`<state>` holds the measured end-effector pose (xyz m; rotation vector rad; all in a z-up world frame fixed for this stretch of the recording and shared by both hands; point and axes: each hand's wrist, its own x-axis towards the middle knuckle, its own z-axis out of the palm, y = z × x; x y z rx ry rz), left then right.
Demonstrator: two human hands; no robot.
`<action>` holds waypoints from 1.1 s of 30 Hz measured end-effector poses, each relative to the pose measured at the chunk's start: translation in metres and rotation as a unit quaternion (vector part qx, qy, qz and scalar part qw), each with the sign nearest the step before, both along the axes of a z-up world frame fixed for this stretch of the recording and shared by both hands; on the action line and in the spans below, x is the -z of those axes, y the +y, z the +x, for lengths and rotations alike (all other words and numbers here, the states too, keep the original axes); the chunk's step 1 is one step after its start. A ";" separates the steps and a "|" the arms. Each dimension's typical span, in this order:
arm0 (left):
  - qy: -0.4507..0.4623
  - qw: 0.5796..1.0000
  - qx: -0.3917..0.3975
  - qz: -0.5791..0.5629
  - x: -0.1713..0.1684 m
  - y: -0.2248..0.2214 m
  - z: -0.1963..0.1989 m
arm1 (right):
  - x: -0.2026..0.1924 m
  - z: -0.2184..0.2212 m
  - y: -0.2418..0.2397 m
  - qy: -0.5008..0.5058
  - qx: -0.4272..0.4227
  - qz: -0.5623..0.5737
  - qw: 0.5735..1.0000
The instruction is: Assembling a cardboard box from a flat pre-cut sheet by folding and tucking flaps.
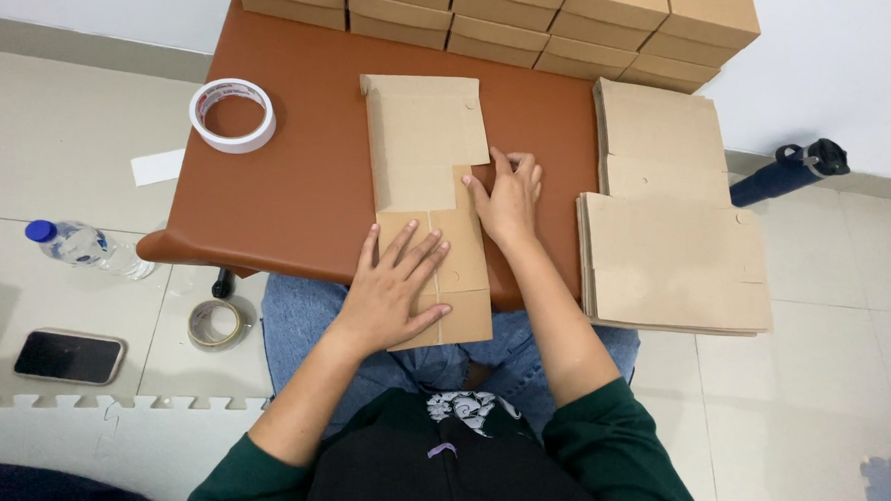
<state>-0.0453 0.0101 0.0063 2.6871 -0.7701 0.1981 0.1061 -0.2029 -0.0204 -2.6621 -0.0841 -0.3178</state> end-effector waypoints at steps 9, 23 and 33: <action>0.013 1.000 -0.002 0.007 -0.004 -0.001 0.000 | -0.022 -0.008 0.017 0.026 -0.179 -0.002 0.983; 0.001 1.000 0.002 0.003 0.000 0.000 0.001 | -0.007 0.059 0.023 0.055 -0.245 -0.037 0.967; -0.003 1.000 0.009 0.013 -0.001 0.001 0.001 | 0.004 0.074 0.033 -0.026 -0.105 -0.015 0.994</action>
